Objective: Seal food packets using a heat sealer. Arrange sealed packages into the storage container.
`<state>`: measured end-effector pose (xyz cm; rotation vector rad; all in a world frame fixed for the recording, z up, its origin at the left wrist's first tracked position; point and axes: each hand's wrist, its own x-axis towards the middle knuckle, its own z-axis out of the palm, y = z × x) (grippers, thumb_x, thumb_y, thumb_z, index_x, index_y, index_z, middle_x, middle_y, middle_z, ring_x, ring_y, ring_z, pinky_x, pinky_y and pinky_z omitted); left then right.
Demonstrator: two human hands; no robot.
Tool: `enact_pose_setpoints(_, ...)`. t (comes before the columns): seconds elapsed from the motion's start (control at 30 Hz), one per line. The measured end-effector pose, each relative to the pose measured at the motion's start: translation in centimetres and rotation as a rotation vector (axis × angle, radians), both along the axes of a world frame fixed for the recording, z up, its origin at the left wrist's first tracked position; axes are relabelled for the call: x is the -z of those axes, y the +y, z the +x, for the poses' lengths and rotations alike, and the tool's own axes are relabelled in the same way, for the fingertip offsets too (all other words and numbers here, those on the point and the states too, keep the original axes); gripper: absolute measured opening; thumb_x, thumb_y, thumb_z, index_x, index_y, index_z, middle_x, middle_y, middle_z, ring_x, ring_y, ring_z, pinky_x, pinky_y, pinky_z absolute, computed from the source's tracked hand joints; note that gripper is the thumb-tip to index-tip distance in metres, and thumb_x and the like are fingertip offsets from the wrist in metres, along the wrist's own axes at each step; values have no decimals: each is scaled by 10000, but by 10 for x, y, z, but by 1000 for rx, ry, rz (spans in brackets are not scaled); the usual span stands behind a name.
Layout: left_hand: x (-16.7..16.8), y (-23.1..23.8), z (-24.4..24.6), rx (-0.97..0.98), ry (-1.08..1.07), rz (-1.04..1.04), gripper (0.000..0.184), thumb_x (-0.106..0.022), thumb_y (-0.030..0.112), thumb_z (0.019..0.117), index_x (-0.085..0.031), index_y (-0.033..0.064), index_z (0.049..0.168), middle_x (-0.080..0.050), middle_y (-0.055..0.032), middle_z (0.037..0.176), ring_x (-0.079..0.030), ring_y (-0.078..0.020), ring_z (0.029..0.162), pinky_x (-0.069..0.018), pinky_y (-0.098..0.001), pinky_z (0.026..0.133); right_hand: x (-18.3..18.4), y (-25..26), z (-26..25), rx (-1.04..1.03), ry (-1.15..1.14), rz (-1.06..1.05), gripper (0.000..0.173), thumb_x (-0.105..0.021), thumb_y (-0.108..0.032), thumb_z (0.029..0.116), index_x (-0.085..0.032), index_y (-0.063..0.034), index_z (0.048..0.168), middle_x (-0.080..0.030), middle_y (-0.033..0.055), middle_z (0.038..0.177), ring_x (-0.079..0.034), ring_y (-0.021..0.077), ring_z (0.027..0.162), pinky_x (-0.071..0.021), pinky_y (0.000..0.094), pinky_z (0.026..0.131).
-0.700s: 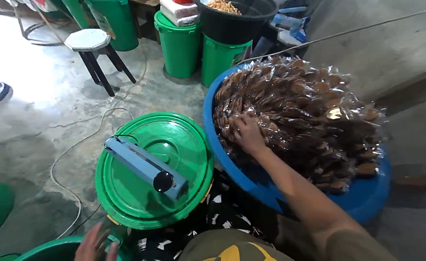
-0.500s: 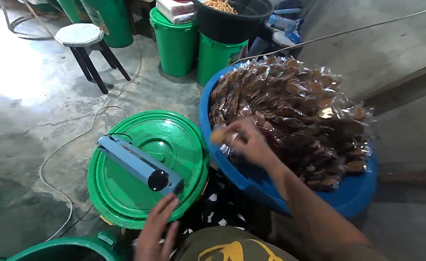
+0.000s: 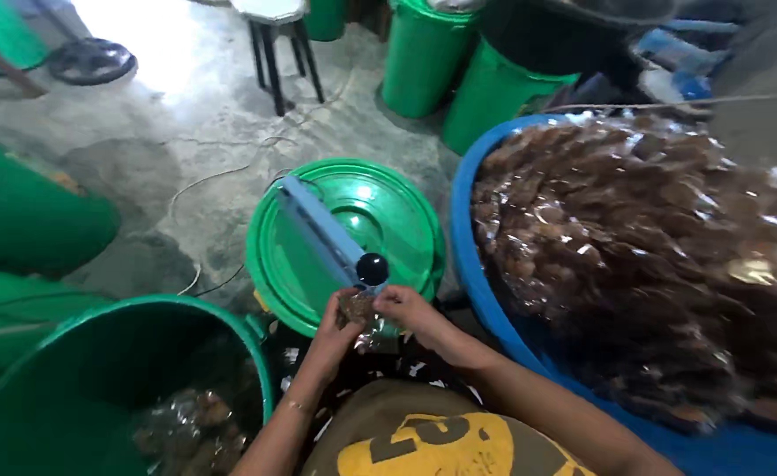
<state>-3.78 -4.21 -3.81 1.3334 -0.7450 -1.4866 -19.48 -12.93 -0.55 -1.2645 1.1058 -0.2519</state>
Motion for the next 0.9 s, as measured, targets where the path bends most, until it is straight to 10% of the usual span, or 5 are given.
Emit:
enact_pose_setpoints(0.1,17,-14,10,-192,-229,-13,628,-633,79,952,-346,0,1506,-542,-213,1363,-617,-230,1141,-543,-383,942,-11,-33,22,129,40,-134,223,-503,-40,1045,-584,110,1189,-620,149,1041,-590,125,858,-522,290,790)
enact_pose_setpoints(0.23,34,-45,28,-395,-228,-47,648,-622,128,979,-305,18,1534,-483,-254,1419,-595,-298,1201,-549,-435,959,-37,-59,43,-162,91,-461,297,-555,-154,1050,-604,44,1265,-645,193,1222,-634,259,1116,-513,429,978)
enact_pose_setpoints(0.4,23,-58,49,-362,-255,-29,654,-594,114,997,-280,43,1566,-438,-256,1478,-561,-305,1268,-526,-443,1007,-45,-40,77,-669,654,-556,781,-590,-280,1019,-156,-170,1658,-328,259,1607,-407,446,1432,-416,598,1093)
enact_pose_setpoints(0.73,-8,-46,44,-567,-104,-49,661,-490,116,1036,-131,89,1591,-538,-144,1212,-657,-173,870,-585,-339,698,9,-25,57,-357,369,-984,530,-543,-272,985,-551,-63,1472,-559,246,1453,-626,413,1233,-547,528,940)
enact_pose_setpoints(0.9,7,-72,43,-325,-63,211,339,-378,337,1103,-555,55,1166,-606,-12,839,-588,-76,701,-514,-253,626,6,-27,52,-345,302,-931,495,-562,-265,981,-585,-74,1437,-556,244,1452,-612,404,1256,-536,530,966)
